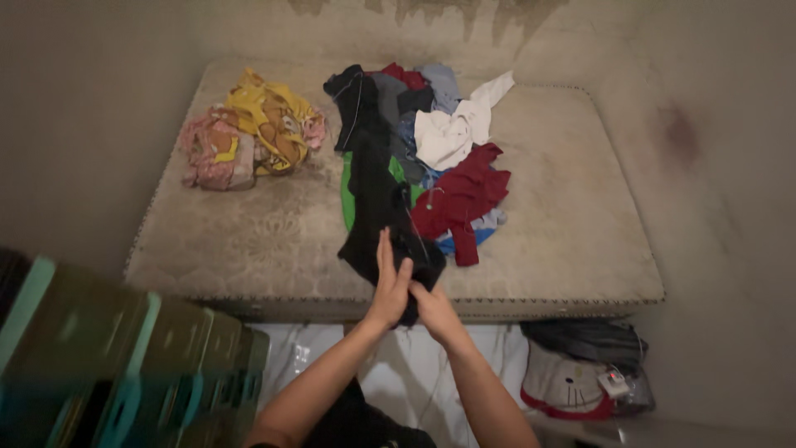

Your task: The person removes clothes from hangers in a closet and places them on a nearby bed. The person handles shirts and pants one at a time, taking them off the hangers and dropping them onto the bed.

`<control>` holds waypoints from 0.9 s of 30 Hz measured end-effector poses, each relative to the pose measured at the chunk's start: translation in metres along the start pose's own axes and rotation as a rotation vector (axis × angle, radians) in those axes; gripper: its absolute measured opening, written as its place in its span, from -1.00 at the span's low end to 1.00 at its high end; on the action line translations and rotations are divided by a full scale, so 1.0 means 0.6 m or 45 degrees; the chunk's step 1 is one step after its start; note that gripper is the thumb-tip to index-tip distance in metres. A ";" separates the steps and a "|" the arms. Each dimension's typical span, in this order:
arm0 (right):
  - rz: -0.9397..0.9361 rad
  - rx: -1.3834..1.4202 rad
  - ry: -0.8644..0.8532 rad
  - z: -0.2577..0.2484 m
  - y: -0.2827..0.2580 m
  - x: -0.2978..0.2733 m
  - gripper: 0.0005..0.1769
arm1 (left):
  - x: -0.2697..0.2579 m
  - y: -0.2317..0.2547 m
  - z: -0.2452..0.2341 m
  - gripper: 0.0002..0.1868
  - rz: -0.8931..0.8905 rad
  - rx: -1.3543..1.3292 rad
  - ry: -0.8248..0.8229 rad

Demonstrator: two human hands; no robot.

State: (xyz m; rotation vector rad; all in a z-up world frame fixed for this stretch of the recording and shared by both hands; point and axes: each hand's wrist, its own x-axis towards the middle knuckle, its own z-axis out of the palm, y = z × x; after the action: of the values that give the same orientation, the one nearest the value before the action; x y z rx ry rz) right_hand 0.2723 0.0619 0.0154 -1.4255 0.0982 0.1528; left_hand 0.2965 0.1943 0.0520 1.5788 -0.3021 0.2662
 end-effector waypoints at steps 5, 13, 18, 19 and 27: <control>-0.049 -0.060 0.160 0.027 0.035 0.192 -0.59 | 0.145 -0.103 -0.006 -0.22 -0.148 -0.011 -0.008; -0.273 0.128 0.432 0.007 -0.111 0.459 -0.55 | 0.461 -0.189 0.054 -0.24 -0.021 -0.023 -0.262; -0.668 -0.125 0.617 -0.100 -0.263 0.675 -0.53 | 0.695 -0.167 0.156 -0.26 0.113 -0.242 -0.378; -0.740 -0.188 0.631 -0.123 -0.288 0.718 -0.53 | 0.737 -0.163 0.176 -0.25 0.089 -0.360 -0.414; -0.202 -0.049 0.762 -0.267 -0.302 0.934 -0.49 | 0.921 -0.244 0.287 -0.23 -0.183 -0.375 -0.427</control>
State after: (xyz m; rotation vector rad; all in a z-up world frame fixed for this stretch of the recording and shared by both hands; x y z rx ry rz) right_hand 0.8584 -0.0956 0.0804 -1.4726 0.4736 -0.4093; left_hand 0.8622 0.0104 0.1046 1.3405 -0.4632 -0.1526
